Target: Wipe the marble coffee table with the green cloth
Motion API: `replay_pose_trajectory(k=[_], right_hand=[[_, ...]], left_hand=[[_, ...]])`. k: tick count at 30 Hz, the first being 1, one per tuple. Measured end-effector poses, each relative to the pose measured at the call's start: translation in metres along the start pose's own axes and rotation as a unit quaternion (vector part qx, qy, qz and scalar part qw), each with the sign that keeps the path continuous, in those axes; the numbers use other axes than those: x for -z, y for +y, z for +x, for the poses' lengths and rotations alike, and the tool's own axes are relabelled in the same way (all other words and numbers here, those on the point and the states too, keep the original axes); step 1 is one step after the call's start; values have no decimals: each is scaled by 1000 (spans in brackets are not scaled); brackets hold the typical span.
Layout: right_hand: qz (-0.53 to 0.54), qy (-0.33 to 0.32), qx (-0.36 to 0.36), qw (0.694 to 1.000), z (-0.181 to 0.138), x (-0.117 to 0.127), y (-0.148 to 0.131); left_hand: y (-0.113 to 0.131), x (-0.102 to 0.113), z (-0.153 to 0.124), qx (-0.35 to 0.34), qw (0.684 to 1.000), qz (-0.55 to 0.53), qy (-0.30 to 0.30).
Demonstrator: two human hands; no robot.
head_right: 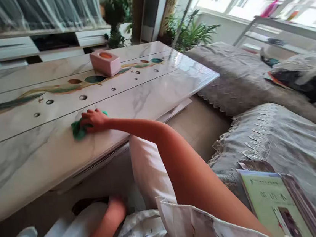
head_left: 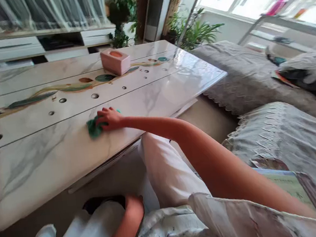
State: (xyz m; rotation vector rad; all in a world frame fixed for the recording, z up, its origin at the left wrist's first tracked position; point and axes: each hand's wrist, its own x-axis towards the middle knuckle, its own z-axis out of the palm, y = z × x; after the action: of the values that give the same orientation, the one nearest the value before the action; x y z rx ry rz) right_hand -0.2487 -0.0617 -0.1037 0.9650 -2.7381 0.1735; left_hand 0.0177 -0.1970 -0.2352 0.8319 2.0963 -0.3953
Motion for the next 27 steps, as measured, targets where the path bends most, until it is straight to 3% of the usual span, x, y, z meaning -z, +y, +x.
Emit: replay_pose_trajectory(k=[5,8,10,13,15,17,18,21,25,27], right_hand=[[17,64,-121,990,111,-11,32],[16,75,-153,985,134,-12,31],[20,53,-129,990,111,-11,16],[38,-3,-34,999,29,-8,-17],[44,-6,8,999,-25,-7,-36],[43,9,10,999,-52,-8,-43],[41,17,3,999,-51,-9,-41],[32,43,-35,998,5,-12,-18],[9,102,-182,978,113,-13,37],[2,115,-232,966,143,-14,59]], left_hand=[[-1,-9,2,8,999,-45,14],[0,-9,2,15,998,-59,32],[3,-8,-1,10,997,-66,49],[7,-10,-7,-17,995,-77,65],[10,-12,-11,-28,994,-81,67],[11,-14,-12,-30,994,-81,60],[11,-14,-12,-28,995,-79,54],[12,-11,-8,-16,997,-66,38],[16,6,1,-4,997,-56,44],[18,16,4,-5,997,-55,53]])
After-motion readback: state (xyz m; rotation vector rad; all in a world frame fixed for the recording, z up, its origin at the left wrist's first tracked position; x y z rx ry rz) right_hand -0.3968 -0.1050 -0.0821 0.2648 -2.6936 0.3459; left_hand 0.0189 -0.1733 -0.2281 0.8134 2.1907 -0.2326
